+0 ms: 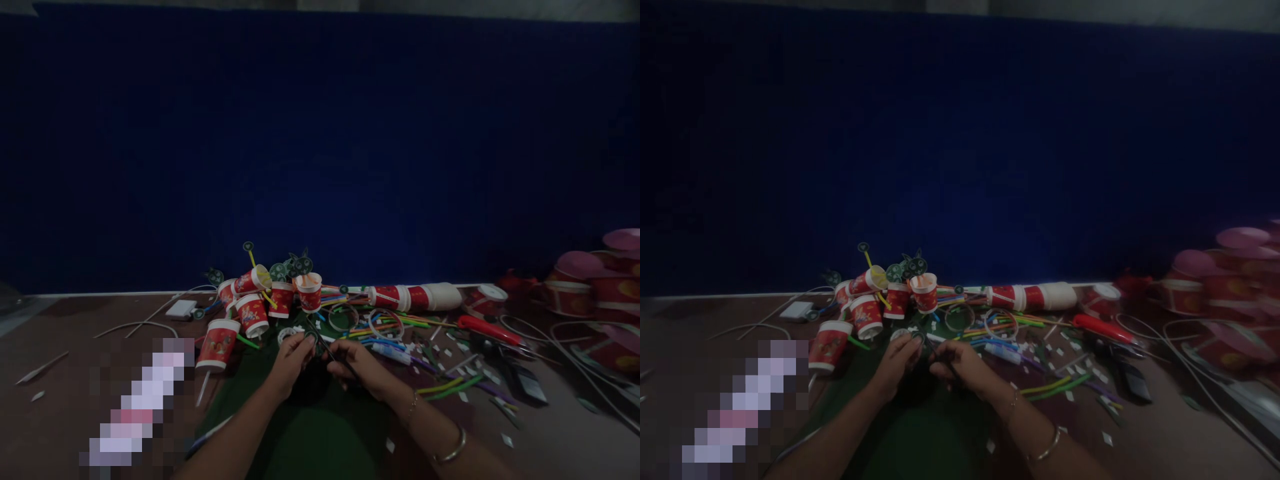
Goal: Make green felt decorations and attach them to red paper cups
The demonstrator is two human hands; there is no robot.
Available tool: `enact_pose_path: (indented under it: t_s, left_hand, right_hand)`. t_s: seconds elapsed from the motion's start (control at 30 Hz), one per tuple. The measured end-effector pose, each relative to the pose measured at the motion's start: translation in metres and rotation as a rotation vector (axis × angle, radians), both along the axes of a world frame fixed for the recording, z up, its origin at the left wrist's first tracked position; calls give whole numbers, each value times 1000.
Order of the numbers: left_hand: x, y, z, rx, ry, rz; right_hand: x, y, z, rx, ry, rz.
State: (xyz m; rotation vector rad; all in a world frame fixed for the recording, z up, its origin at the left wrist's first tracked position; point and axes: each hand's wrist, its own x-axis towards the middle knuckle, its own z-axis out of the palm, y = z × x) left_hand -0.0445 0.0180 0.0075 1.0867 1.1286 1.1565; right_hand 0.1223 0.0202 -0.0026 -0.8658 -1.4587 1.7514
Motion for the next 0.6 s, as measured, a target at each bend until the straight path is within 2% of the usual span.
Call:
enact_pose_path:
  t_s: [0.27,0.4,0.6]
  left_hand:
    - [-2,1,-4,-47,-55,7]
    - [1,0,0,-43,-78,44]
    - [4,-4,4,-35,-60,-18]
  right_hand:
    - [3,2,1,23,-32,10]
    - [2,3,-3,29,-19,0]
    - [0,2,0,14,11,-30]
